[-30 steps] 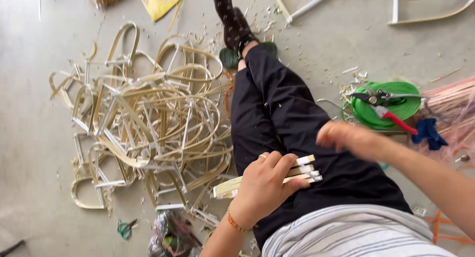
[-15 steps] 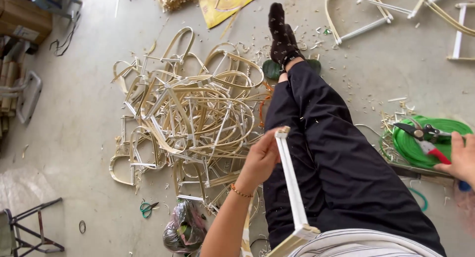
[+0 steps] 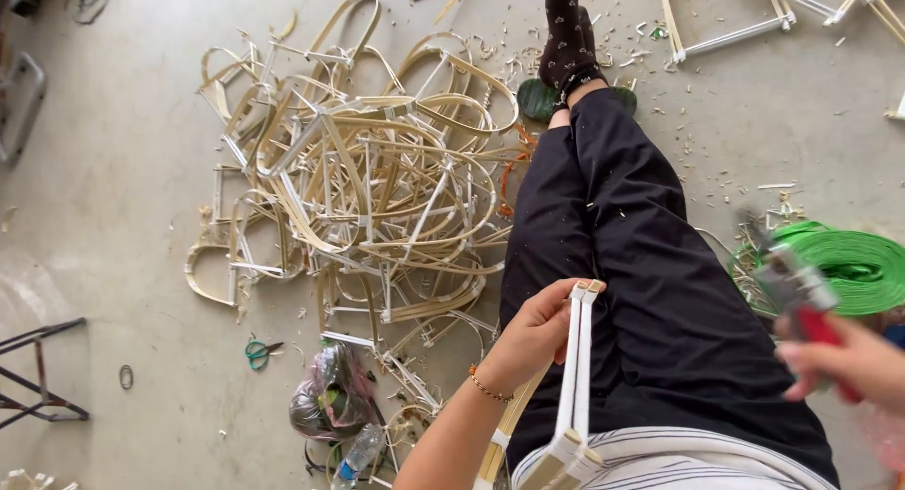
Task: Assembling the frame of what appears to be a bamboo or rattan basket or child seat using tape and scissors.
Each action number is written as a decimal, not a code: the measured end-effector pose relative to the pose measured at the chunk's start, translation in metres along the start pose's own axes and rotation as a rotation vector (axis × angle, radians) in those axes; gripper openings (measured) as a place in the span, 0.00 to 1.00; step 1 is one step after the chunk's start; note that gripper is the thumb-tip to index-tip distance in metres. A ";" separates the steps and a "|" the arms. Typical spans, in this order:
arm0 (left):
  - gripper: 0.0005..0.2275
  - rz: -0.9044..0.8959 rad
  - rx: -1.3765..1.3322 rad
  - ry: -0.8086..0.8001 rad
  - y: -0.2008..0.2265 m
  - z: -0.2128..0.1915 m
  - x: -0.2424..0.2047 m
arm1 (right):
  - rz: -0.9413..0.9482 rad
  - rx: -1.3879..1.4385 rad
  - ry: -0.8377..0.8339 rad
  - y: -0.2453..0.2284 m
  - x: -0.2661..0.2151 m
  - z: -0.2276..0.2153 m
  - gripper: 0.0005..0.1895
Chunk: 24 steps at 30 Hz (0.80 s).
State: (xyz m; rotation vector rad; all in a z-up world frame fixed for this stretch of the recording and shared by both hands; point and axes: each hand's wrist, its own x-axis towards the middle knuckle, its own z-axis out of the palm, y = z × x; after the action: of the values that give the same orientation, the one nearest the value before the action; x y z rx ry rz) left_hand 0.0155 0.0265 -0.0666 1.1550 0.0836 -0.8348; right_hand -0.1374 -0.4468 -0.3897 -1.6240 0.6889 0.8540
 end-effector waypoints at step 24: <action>0.09 -0.058 0.262 -0.017 -0.036 0.019 0.015 | -0.465 -0.463 -0.298 -0.216 -0.176 0.107 0.54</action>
State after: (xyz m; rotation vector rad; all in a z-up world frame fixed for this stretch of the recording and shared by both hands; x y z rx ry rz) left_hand -0.0025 -0.0031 -0.0927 1.3963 -0.0074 -0.9266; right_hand -0.0821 -0.2970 -0.1377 -1.9035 -0.1130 0.9188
